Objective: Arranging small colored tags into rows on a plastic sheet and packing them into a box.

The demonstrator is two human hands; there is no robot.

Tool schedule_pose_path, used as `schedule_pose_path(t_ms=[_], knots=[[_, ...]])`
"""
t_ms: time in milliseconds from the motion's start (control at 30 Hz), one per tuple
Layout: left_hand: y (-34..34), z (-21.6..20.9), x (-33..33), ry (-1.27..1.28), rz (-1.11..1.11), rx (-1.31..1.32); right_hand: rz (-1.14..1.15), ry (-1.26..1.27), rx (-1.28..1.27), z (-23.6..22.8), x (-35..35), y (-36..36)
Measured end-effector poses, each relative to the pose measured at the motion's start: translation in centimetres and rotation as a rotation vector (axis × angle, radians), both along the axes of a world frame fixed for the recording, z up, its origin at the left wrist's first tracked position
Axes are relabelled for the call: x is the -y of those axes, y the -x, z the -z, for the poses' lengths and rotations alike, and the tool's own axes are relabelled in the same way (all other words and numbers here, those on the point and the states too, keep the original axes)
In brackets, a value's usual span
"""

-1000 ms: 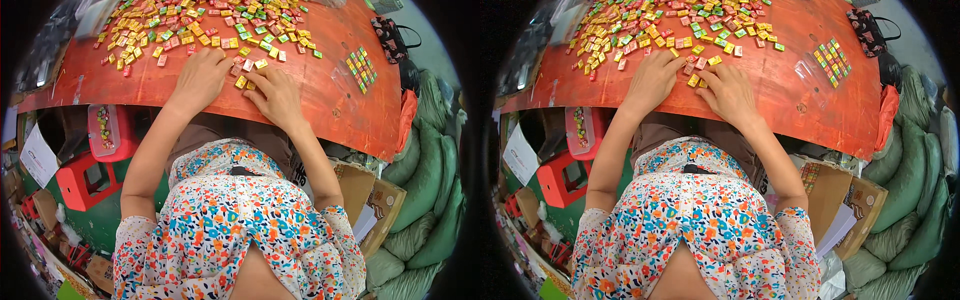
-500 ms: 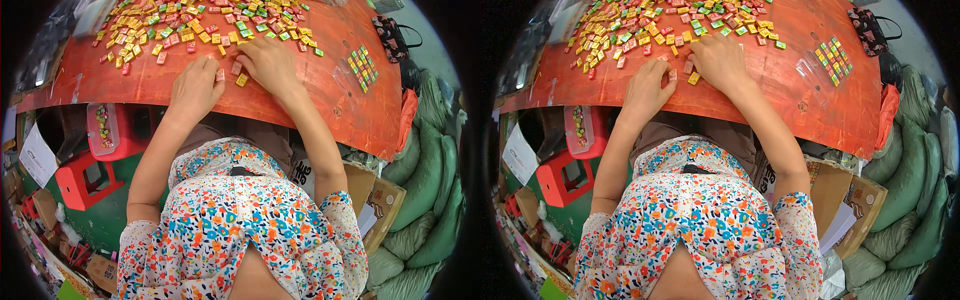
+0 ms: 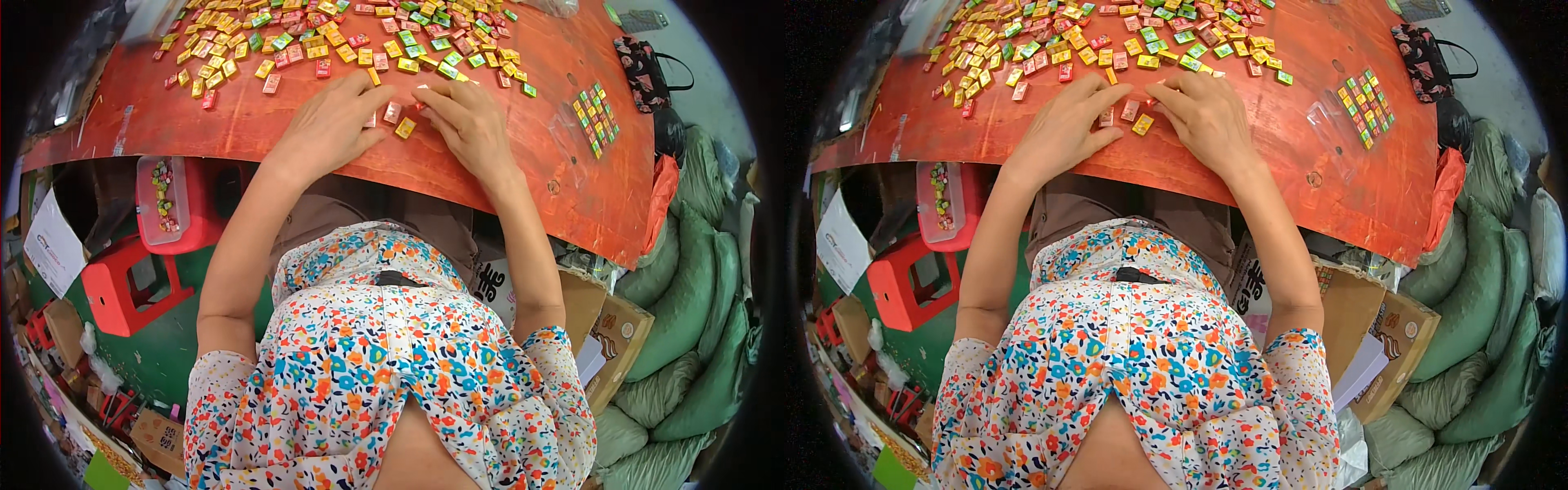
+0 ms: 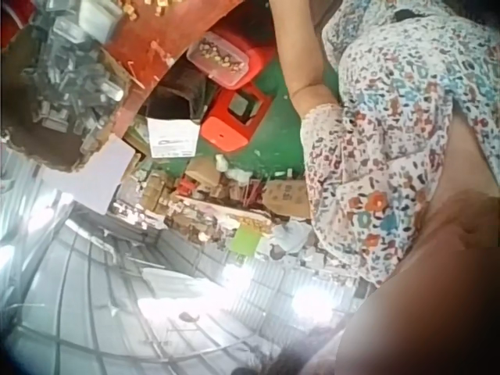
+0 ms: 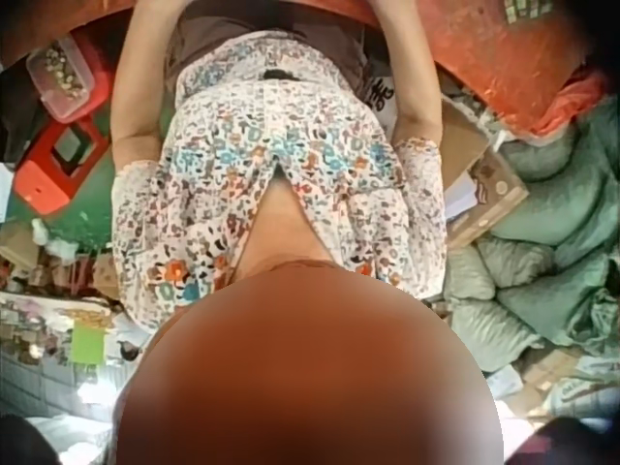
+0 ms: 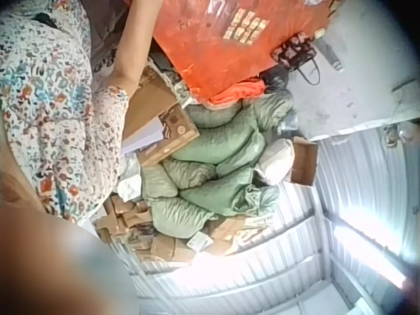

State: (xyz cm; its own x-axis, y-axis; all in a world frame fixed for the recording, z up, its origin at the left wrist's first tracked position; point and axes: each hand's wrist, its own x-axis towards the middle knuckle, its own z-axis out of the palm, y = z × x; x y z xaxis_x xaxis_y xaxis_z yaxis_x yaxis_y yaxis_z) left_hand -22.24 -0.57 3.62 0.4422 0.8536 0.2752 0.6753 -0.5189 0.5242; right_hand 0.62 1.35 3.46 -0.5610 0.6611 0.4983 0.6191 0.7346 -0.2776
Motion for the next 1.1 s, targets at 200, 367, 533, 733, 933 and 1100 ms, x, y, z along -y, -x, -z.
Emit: schedule_pose_path(t_ms=[200,367,533,733,933,1100], knots=[[-0.2,0.6,-0.2,0.048,0.052,0.002,0.044,0.077,-0.006,0.7,1.4,-1.1],[1.6,1.2,1.4,0.009,-0.041,0.093,-0.126,-0.100,0.071,0.0,0.7,2.6],[2.3,0.3,1.9,0.162,-0.053,0.131,-0.197,-0.121,0.111,0.7,0.0,3.4],[1.3,0.4,0.9,0.098,-0.009,0.100,0.070,0.130,-0.059,0.1,2.5,0.8],[0.5,1.1,-0.5,0.072,0.028,0.065,0.210,0.057,0.098,0.4,3.4,2.7],[0.3,0.7,-0.9,0.091,0.091,0.029,0.142,0.034,0.127,0.1,2.2,2.0]])
